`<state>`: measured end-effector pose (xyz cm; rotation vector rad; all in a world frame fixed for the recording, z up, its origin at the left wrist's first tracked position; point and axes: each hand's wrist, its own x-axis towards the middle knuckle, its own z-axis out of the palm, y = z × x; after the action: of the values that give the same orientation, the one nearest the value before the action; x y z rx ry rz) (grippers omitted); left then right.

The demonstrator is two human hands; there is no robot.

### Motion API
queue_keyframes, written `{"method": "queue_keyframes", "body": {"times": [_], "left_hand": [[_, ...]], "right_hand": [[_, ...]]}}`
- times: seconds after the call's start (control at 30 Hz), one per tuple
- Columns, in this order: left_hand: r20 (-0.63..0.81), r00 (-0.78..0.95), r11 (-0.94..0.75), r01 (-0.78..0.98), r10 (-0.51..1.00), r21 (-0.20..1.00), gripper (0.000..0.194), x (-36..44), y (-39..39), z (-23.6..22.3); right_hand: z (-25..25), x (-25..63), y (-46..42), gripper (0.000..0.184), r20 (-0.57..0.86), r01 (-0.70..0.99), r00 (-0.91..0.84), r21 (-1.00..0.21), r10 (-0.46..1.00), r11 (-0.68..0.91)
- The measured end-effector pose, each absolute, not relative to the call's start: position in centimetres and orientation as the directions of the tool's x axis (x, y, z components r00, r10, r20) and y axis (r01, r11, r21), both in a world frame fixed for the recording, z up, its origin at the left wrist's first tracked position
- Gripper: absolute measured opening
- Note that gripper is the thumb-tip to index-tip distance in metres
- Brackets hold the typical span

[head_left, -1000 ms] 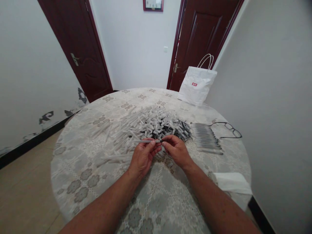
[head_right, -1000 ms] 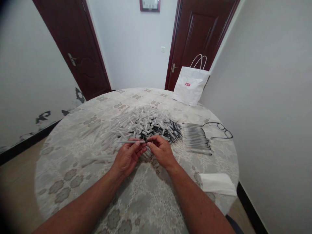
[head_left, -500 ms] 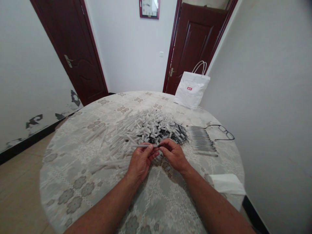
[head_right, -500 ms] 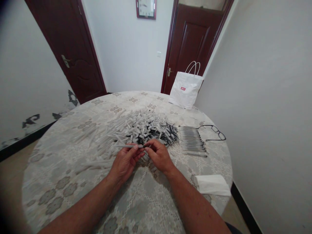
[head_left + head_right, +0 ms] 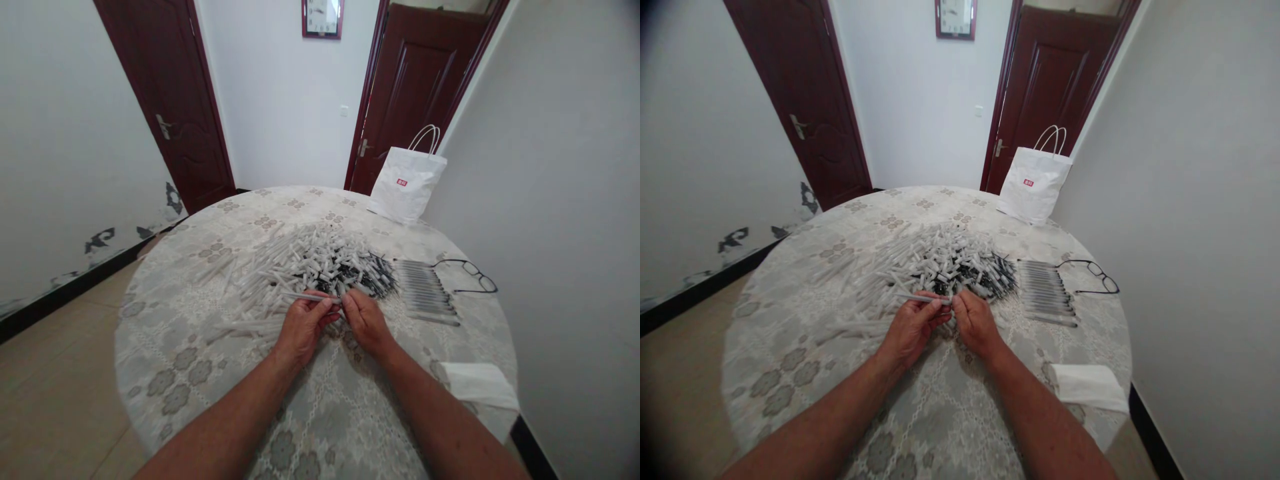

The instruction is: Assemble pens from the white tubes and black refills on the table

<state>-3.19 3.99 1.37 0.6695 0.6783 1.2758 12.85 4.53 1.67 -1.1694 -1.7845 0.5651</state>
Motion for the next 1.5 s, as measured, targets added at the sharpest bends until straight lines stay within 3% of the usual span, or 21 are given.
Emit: {"method": "queue_keyframes", "body": {"times": [0.1, 0.3, 0.53, 0.73, 0.97, 1.2, 1.5], "left_hand": [[-0.080, 0.154, 0.159, -0.624, 0.985, 0.765, 0.029, -3.2, 3.9, 1.5], [-0.068, 0.144, 0.144, -0.631, 0.987, 0.762, 0.028, -3.3, 4.0, 1.5], [-0.097, 0.160, 0.176, -0.614, 0.982, 0.770, 0.031, -3.1, 3.8, 1.8], [-0.091, 0.167, 0.175, -0.608, 0.982, 0.774, 0.028, -3.1, 4.0, 1.7], [-0.103, 0.171, 0.187, -0.600, 0.980, 0.778, 0.030, -3.3, 4.3, 1.5], [-0.071, 0.152, 0.147, -0.587, 0.986, 0.796, 0.024, -3.8, 4.7, 1.9], [-0.042, 0.183, 0.138, -0.547, 0.982, 0.826, 0.019, -4.0, 4.5, 2.4]], "right_hand": [[1.7, 12.9, 4.2, 0.035, 0.413, 0.444, -0.134, -0.787, 0.901, 0.427], [2.1, 12.8, 3.7, 0.013, 0.447, 0.442, -0.193, -0.756, 0.874, 0.484], [1.4, 12.8, 4.2, 0.036, 0.454, 0.500, -0.229, -0.704, 0.861, 0.504], [1.9, 12.8, 3.8, 0.015, 0.482, 0.480, -0.193, -0.713, 0.855, 0.511], [1.1, 12.8, 4.5, 0.040, 0.443, 0.550, -0.220, -0.679, 0.869, 0.485], [1.9, 13.1, 4.4, 0.012, 0.538, 0.511, -0.242, -0.637, 0.808, 0.577], [2.4, 12.9, 4.5, 0.011, 0.595, 0.568, -0.261, -0.542, 0.760, 0.619]]}}
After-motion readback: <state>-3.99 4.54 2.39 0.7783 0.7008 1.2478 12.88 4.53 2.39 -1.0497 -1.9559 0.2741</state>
